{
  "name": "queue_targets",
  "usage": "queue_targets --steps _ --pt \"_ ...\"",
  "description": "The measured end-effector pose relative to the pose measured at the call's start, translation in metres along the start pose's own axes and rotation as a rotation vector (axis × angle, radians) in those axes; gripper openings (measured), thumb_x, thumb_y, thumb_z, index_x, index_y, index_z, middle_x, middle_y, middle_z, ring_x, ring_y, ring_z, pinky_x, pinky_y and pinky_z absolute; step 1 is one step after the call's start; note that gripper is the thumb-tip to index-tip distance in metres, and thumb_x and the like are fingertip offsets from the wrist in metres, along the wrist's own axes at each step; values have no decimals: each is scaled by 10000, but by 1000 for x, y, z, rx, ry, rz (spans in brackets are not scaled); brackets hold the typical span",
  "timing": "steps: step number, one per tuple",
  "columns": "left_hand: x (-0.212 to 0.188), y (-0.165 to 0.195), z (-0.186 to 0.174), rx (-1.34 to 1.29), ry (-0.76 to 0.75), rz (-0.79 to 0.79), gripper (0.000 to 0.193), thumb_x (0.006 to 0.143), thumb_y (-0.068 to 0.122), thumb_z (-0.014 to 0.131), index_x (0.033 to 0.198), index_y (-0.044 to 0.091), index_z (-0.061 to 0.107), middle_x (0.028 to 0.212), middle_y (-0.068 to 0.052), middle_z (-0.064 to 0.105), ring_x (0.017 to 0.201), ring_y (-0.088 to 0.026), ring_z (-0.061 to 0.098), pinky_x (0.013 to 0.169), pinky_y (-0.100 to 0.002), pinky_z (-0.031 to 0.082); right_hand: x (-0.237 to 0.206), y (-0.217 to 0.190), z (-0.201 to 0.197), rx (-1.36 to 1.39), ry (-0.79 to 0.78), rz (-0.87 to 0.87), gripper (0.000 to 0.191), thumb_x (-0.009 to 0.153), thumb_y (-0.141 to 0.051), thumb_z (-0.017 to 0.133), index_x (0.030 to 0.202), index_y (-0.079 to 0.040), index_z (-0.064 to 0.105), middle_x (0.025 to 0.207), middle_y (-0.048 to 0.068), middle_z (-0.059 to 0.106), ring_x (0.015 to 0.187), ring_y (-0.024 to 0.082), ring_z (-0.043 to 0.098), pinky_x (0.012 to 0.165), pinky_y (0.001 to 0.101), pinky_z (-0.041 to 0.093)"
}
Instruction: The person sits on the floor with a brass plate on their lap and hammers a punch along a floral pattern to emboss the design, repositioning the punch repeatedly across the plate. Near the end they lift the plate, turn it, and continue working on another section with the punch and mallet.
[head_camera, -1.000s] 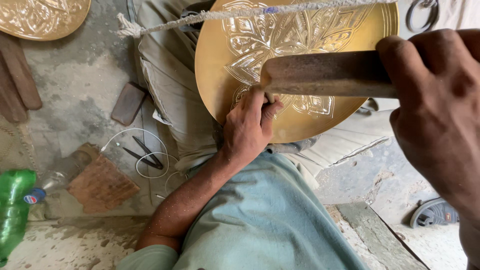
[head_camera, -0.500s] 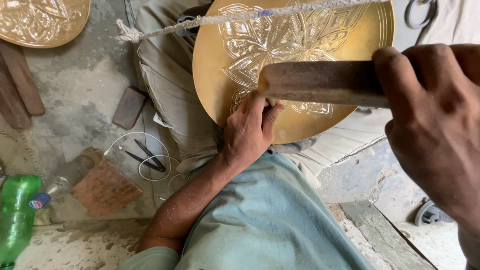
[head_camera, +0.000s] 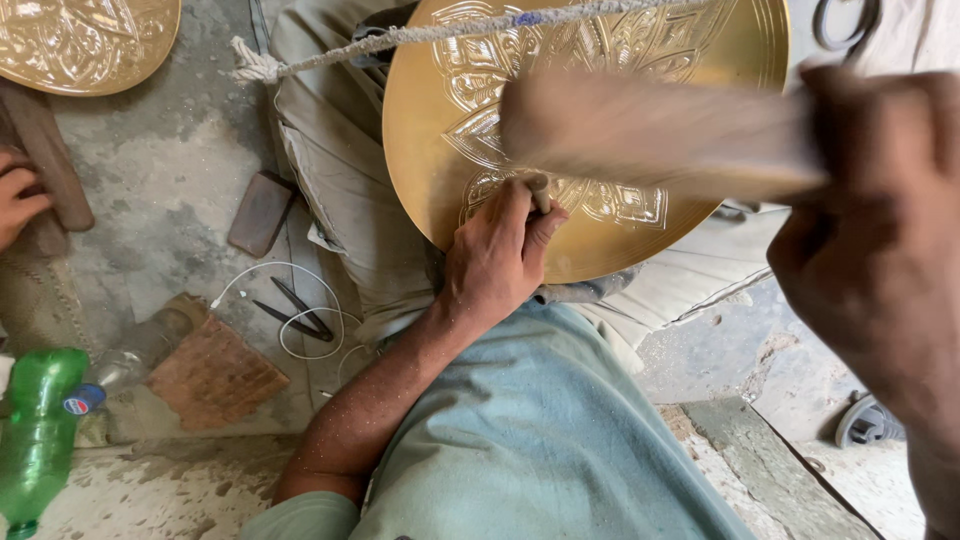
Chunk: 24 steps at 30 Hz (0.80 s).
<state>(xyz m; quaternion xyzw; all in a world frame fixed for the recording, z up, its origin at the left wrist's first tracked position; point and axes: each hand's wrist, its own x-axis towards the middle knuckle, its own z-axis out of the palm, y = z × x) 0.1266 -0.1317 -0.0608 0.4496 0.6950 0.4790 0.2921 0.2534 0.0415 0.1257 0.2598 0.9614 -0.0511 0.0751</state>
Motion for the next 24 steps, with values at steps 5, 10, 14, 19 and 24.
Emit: queue_targets --steps 5,10,14,19,24 --pt "-2 4 -12 36 146 57 325 989 59 677 1233 -41 486 1004 -192 632 905 -376 681 753 -446 559 -24 6 4 101 130 28 472 791 158 704 1241 33 633 1101 176 674 947 295 680 747 371 561" --pt "-16 10 -49 -286 303 -38 234 1093 -5 653 1230 2 462 1116 -113 643 941 -156 731 758 -257 612 -86 40 78 680 390 409 344 957 -6 755 1235 44 560 1099 161 667 963 195 662 817 301 548" --pt "-23 16 -77 -288 400 -99 246 1097 45 638 1266 -20 472 1196 -112 606 968 -147 703 781 -271 649 -127 66 150 792 354 751 419 970 -166 834 1181 36 534 1044 157 684 909 159 660 807 306 553" --pt "-32 30 -91 171 266 23 263 998 123 743 1210 10 636 1098 -126 628 862 -189 670 702 -291 580 -135 24 211 550 144 871 596 909 -296 859 1329 54 621 1087 243 704 946 222 654 840 403 535" --pt "-39 41 -69 24 -68 258 351 931 222 832 1115 68 576 993 -55 701 833 -212 740 710 -329 594 -140 -34 179 1065 134 653 483 968 -286 651 1354 2 616 974 173 661 869 199 627 774 320 530"
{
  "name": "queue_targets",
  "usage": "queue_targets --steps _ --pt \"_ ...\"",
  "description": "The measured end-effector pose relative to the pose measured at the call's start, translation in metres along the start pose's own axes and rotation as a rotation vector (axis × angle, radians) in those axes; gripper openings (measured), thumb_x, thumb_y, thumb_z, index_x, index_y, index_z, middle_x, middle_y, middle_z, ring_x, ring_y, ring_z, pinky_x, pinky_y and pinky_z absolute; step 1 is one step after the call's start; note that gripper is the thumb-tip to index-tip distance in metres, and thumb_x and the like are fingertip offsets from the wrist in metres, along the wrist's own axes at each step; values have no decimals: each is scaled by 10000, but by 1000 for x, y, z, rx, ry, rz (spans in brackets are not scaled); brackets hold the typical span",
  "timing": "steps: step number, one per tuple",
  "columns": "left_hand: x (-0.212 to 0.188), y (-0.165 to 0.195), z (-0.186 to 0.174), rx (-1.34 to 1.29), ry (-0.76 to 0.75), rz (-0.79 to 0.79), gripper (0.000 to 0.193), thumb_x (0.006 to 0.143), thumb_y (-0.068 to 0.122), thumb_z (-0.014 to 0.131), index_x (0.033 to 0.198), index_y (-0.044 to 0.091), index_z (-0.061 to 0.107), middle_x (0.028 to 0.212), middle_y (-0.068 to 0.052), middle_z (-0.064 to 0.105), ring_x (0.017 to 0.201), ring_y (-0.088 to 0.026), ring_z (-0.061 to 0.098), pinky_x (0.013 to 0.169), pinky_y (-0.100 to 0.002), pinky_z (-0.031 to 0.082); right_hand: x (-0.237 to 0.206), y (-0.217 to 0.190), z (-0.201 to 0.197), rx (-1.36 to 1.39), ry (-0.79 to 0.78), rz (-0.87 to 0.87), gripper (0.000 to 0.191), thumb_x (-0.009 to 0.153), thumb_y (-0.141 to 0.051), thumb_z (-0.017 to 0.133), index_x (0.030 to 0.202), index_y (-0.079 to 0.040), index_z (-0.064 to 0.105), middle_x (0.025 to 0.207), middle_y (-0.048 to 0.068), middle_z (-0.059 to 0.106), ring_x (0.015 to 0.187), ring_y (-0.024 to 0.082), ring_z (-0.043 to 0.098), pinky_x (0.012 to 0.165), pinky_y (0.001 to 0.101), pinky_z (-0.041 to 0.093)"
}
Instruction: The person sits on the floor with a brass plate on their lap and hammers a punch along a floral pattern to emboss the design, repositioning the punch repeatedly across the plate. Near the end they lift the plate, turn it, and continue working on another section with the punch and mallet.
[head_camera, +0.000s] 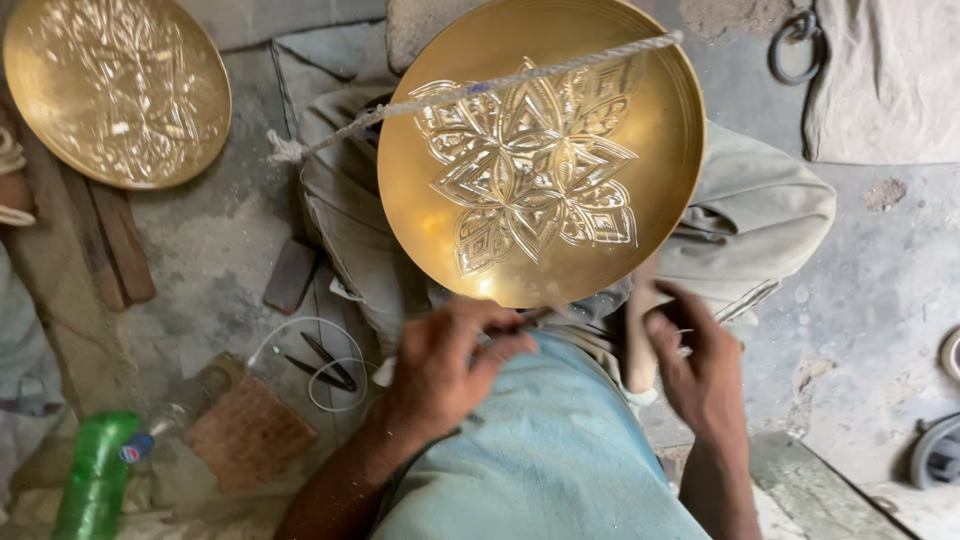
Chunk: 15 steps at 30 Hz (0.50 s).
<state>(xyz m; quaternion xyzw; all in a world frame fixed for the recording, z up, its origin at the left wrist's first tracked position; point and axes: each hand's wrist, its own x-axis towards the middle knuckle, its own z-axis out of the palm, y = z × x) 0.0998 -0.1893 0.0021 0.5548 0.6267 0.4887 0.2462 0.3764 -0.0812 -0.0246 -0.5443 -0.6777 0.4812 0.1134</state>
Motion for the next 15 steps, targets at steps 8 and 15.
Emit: queue_targets --steps 8,15 --pt "-5 -7 3 103 -84 9 444 826 240 872 1107 44 590 983 -76 682 849 -229 717 742 -357 587 -1 -52 49 322 -118 -174 421 1021 -282 457 1259 7 649 853 83 716 714 137 648 671 282 565" --pt "52 -81 -40 300 448 -134 371 1098 186 620 1363 -50 509 1210 -206 582 1041 -355 640 867 -403 557 87 -54 52 356 506 -196 236 1162 -209 487 1248 -11 581 973 38 612 805 106 543 693 279 469"
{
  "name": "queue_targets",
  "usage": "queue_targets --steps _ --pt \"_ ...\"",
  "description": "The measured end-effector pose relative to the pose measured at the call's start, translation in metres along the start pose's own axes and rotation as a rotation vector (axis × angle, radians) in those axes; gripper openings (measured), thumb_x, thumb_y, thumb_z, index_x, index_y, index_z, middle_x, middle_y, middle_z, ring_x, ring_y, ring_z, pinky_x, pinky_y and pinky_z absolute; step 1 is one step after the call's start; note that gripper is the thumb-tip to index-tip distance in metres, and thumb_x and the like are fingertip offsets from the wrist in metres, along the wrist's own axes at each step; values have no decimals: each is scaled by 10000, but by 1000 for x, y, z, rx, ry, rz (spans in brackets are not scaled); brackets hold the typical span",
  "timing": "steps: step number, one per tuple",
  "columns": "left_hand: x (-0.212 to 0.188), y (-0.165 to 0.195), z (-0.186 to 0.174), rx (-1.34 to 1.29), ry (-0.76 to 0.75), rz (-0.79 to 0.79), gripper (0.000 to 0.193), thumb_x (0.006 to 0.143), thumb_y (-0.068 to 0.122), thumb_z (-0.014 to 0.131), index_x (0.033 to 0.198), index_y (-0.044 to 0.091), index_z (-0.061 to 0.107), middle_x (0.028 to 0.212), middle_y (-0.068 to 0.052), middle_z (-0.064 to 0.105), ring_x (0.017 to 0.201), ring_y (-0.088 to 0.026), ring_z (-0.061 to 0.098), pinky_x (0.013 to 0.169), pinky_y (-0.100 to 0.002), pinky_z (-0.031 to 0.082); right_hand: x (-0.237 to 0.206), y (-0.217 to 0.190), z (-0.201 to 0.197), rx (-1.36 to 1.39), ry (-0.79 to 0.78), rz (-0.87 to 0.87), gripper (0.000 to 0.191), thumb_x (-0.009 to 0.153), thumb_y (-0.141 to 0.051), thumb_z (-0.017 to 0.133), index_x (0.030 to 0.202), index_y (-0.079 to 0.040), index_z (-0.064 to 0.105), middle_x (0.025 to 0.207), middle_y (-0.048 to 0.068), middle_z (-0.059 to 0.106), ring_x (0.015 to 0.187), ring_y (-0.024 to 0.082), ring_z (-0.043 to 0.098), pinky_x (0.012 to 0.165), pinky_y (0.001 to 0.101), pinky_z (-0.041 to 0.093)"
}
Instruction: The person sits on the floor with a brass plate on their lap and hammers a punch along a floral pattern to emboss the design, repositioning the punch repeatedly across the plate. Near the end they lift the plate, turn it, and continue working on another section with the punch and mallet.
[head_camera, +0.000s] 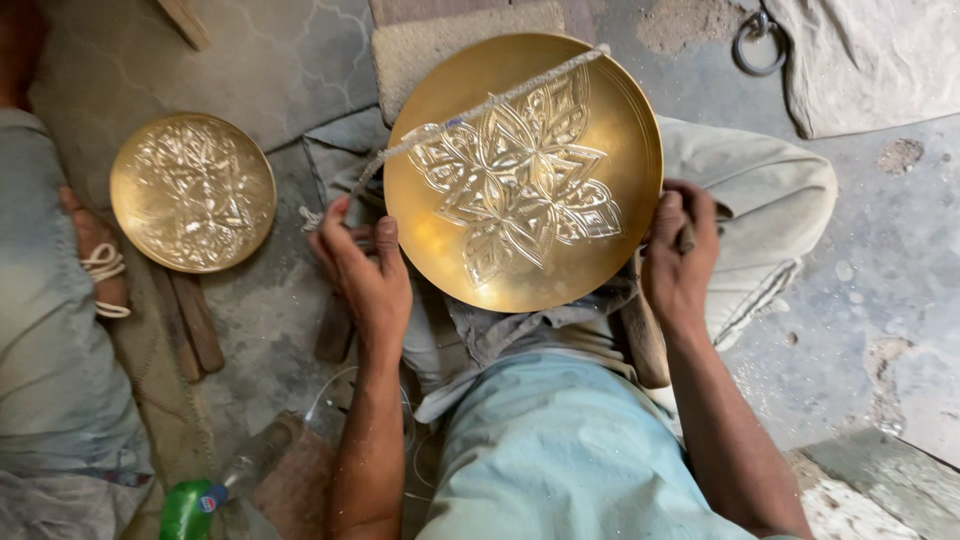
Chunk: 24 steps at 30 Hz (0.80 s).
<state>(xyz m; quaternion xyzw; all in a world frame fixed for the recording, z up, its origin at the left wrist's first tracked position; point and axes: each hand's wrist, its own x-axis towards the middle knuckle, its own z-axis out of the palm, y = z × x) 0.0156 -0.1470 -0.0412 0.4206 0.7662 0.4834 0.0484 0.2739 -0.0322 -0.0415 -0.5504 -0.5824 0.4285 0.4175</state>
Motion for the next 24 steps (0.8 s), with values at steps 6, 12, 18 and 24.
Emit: queue_targets --steps 6,12,18,24 --pt "-17 -7 15 55 -56 -39 209 1123 162 507 1229 2 590 1044 -187 693 957 -348 676 826 -440 522 32 -12 26 -338 114 -258 148 1138 -138 582 1164 6 606 914 159 643 779 248 601 744 368 484" --pt "-73 -11 3 -98 -160 -278 202 1071 175 510 1097 -19 561 866 -118 661 722 -218 682 668 -350 533 75 -25 32 -298 -92 -435 157 1153 -139 596 1165 15 621 923 175 620 781 286 599 763 396 499" --pt "-83 -27 -10 -198 -180 -373 250 1094 229 526 1124 -13 583 860 -72 644 725 -154 646 683 -288 523 33 -20 -12 -479 199 -535 159 1174 1 548 1289 2 658 1057 208 597 897 313 622 794 365 522" --pt "-72 -25 -22 66 -68 46 408 1125 294 565 1371 -15 464 1350 -185 502 1219 -291 546 1055 -432 469 -68 -16 -25 19 4 31 121 1096 -10 593 1182 75 600 1041 135 723 904 136 722 894 292 612"
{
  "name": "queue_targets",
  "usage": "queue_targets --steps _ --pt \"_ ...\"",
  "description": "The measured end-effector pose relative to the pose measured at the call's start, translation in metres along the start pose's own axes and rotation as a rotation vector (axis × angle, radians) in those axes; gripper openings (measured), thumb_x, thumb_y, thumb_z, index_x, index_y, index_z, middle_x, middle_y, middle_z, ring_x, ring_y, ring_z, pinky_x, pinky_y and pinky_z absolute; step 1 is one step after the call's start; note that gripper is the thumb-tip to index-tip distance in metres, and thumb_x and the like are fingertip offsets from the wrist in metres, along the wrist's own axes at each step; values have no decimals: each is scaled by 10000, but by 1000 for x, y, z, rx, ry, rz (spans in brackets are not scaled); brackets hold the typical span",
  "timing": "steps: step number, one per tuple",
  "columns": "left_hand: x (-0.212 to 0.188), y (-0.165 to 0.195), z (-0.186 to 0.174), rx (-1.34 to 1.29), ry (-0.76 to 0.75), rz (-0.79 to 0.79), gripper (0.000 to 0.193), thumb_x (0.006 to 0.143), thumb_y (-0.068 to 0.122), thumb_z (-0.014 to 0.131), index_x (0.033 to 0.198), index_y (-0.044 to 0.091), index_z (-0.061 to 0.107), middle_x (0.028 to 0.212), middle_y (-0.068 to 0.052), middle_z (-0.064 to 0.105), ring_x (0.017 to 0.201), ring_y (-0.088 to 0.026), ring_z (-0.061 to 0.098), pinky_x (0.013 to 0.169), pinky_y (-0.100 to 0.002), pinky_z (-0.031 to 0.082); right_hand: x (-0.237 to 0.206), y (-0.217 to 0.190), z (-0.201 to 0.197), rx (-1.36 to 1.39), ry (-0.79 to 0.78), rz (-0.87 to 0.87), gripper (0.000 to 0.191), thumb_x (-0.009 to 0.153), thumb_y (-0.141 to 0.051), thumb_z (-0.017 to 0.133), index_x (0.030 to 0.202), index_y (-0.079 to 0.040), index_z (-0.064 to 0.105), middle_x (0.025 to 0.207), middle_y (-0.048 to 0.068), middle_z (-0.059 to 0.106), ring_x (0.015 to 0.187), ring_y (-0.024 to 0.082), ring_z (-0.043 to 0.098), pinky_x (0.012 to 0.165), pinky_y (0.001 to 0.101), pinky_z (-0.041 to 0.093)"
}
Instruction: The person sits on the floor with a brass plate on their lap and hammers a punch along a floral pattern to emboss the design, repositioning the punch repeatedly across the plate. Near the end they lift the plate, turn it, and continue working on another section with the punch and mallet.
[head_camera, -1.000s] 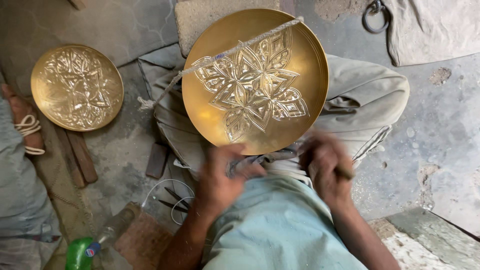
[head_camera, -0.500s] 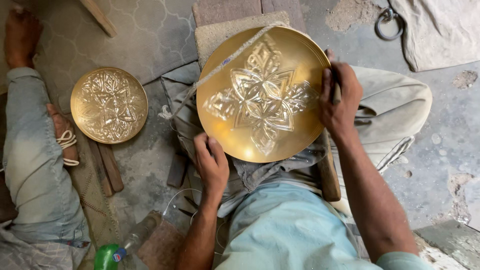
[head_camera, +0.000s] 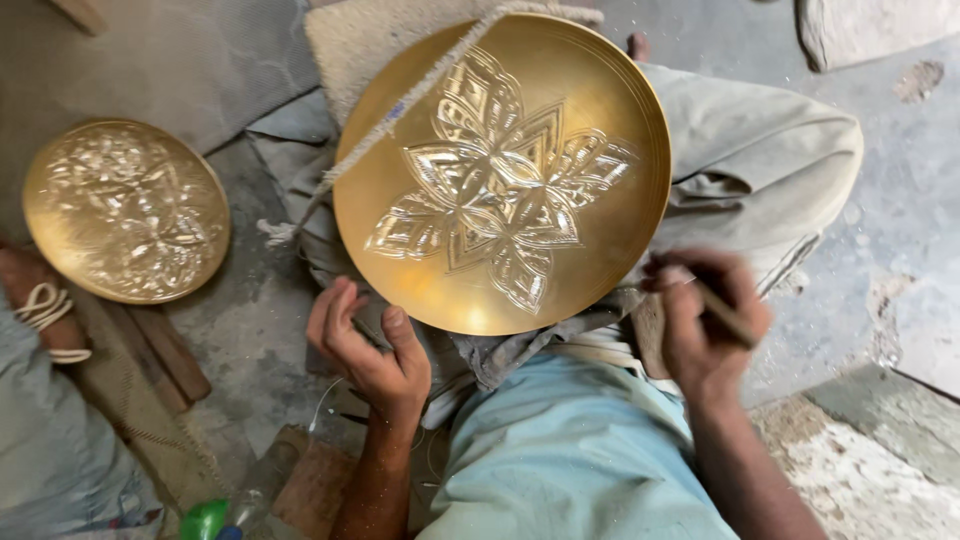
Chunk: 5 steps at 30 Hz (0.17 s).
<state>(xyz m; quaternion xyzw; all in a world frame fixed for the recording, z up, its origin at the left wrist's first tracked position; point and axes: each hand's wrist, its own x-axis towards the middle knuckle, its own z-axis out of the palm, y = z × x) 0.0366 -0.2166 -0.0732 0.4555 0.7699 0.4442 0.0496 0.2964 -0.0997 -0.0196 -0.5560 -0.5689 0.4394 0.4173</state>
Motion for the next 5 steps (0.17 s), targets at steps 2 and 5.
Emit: queue_targets --steps 2,5 --pt "0 0 2 138 -9 188 397 1130 286 595 1389 12 468 1430 -218 435 1353 -354 465 1151 -508 423 -21 0 9 -114 -52 117 171 1018 -56 655 1153 48 634 959 134 752 766 128 697 686 255 578" --pt "-6 -2 10 142 -90 373 403 1079 290 659 1396 100 500 1454 -220 387 1455 -402 349 1229 -599 324 -23 5 20 -300 -68 -73 189 991 -71 723 1102 45 624 976 157 770 849 160 753 704 250 579"
